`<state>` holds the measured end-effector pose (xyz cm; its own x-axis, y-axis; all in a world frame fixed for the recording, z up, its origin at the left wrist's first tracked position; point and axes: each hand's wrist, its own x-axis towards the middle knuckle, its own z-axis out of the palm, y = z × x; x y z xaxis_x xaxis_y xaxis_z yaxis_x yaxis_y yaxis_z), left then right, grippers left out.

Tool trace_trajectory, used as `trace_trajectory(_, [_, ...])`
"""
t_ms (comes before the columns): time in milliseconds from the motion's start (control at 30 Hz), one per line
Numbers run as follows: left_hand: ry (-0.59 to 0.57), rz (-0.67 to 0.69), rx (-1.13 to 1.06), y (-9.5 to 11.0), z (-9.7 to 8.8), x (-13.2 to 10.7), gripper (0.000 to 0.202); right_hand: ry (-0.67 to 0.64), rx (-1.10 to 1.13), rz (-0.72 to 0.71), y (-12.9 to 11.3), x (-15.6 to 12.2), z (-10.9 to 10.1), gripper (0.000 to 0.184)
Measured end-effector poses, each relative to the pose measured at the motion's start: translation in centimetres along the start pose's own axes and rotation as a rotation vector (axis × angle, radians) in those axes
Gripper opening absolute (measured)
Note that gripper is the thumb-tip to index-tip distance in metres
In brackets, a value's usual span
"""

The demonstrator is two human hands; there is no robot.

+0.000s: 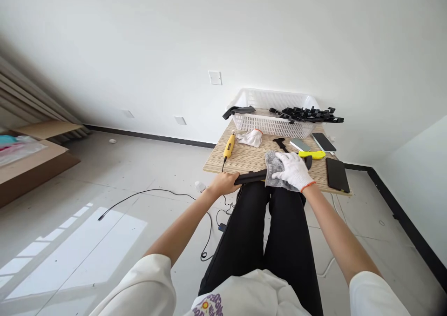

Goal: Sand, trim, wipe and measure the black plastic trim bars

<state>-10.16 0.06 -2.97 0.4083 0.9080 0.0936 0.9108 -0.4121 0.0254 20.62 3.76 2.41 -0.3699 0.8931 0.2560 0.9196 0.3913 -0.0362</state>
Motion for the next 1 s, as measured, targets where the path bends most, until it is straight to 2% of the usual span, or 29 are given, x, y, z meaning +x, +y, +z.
trace_trajectory(100, [-0.037, 0.007, 0.000, -0.1, -0.3, 0.3, 0.027, -0.055, 0.069, -0.140, -4.4, 1.4, 0.3, 0.088])
trace_trajectory(267, [-0.114, 0.027, 0.005, -0.2, -0.8, 0.7, 0.012, -0.072, 0.098, -0.225, -11.6, 3.6, 2.1, 0.088])
trace_trajectory(333, [-0.139, 0.034, 0.005, -0.3, -0.9, 0.7, 0.008, -0.074, 0.108, -0.227, -12.9, 4.1, 2.6, 0.089])
trace_trajectory(400, [-0.150, 0.036, 0.000, -0.4, -0.9, 0.6, 0.006, -0.076, 0.118, -0.223, -13.0, 4.0, 2.8, 0.088])
trace_trajectory(467, [-0.147, 0.033, -0.006, -0.3, -0.7, 0.6, 0.004, -0.067, 0.129, -0.213, -12.1, 3.5, 2.7, 0.085])
trace_trajectory(600, [-0.102, 0.021, -0.012, -0.1, -0.3, 0.5, 0.018, -0.026, 0.140, -0.167, -8.5, 1.5, 1.7, 0.080])
trace_trajectory(733, [-0.085, 0.013, -0.015, -0.3, -0.2, 0.3, 0.026, 0.026, 0.060, -0.090, -2.4, -0.8, 0.3, 0.072])
trace_trajectory(900, [-0.096, -0.004, -0.031, -0.6, -0.8, 0.3, 0.026, 0.124, -0.161, 0.193, 6.8, -3.1, -0.9, 0.067])
trace_trajectory(1000, [-0.111, -0.007, -0.042, -0.5, -1.0, 0.3, 0.025, 0.121, -0.168, 0.206, 9.1, -3.4, -0.9, 0.052])
